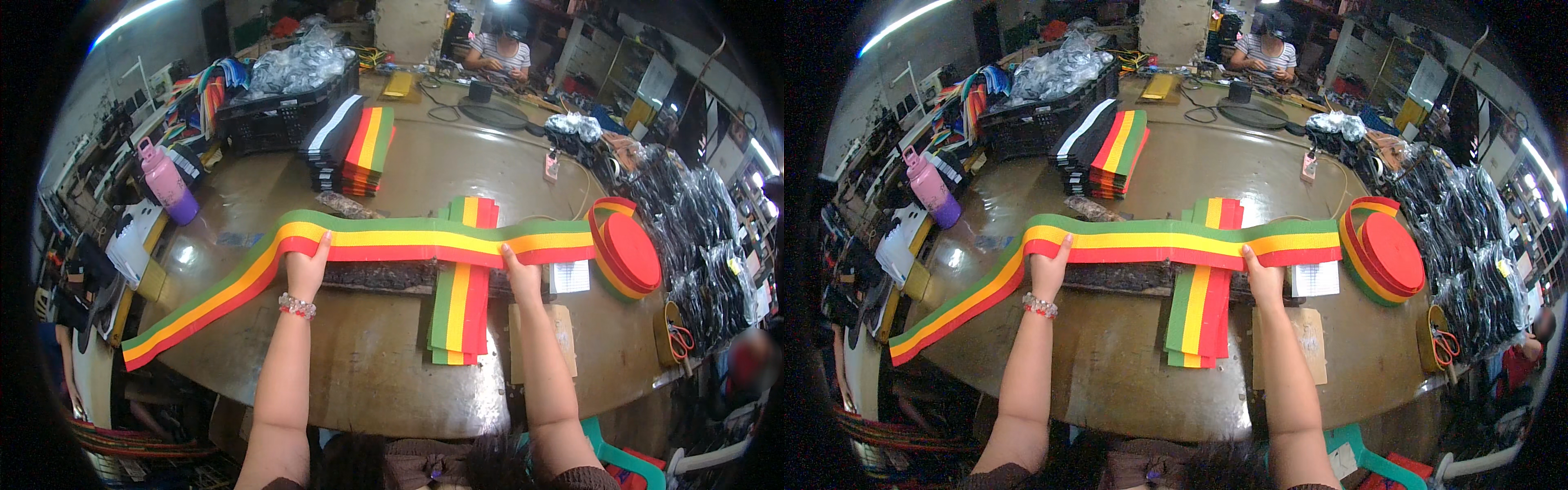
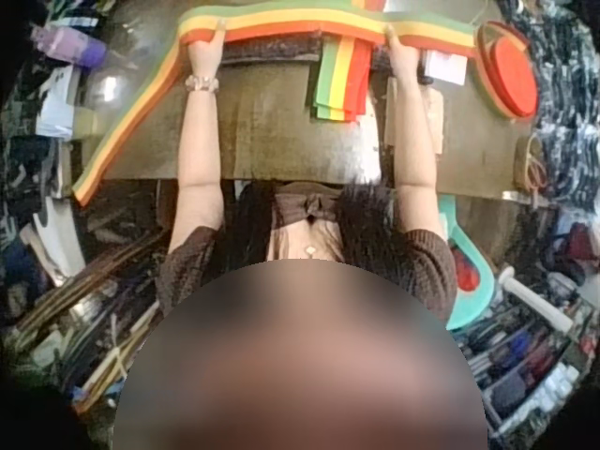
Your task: The person folds and stacks a long multicolored fabric band, then wraps it around a red circular hat base. They retrieve a brown hat band from a shelf, place it on the table, and write on a small white card with a marker.
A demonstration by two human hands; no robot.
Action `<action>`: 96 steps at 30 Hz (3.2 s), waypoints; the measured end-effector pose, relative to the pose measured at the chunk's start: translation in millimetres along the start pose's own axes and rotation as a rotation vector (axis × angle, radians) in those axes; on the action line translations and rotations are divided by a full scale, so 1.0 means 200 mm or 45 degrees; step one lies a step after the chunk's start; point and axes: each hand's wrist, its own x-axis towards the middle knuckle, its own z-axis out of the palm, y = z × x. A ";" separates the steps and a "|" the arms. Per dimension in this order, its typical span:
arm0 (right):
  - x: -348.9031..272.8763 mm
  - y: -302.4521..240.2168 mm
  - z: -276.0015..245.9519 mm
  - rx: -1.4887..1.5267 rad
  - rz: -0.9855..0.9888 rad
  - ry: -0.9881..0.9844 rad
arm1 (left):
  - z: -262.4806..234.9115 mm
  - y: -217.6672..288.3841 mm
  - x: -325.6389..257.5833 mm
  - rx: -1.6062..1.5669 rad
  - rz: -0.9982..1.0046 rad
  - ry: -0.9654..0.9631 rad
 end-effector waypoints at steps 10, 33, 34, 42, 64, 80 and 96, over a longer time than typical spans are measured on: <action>-0.01 0.10 0.05 0.144 -0.070 0.055 | -0.01 -0.01 -0.02 0.097 -0.005 -0.049; -0.01 0.11 0.03 0.010 -0.126 0.007 | 0.00 -0.02 -0.03 0.061 0.010 -0.054; -0.01 0.12 0.03 0.019 -0.107 0.015 | 0.00 -0.02 -0.03 0.090 0.027 -0.053; 0.00 0.14 0.04 -0.019 -0.147 0.033 | 0.00 -0.02 -0.04 0.121 0.058 -0.032; 0.02 0.20 0.03 0.014 -0.234 0.032 | 0.02 -0.09 -0.06 0.180 0.145 0.028; -0.09 -0.48 -0.08 -0.186 0.155 -0.844 | -0.18 0.31 -0.06 -1.297 -0.074 0.293; -0.34 -0.69 0.21 0.448 -0.302 -0.311 | 0.35 0.79 -0.34 -1.865 -0.577 -0.172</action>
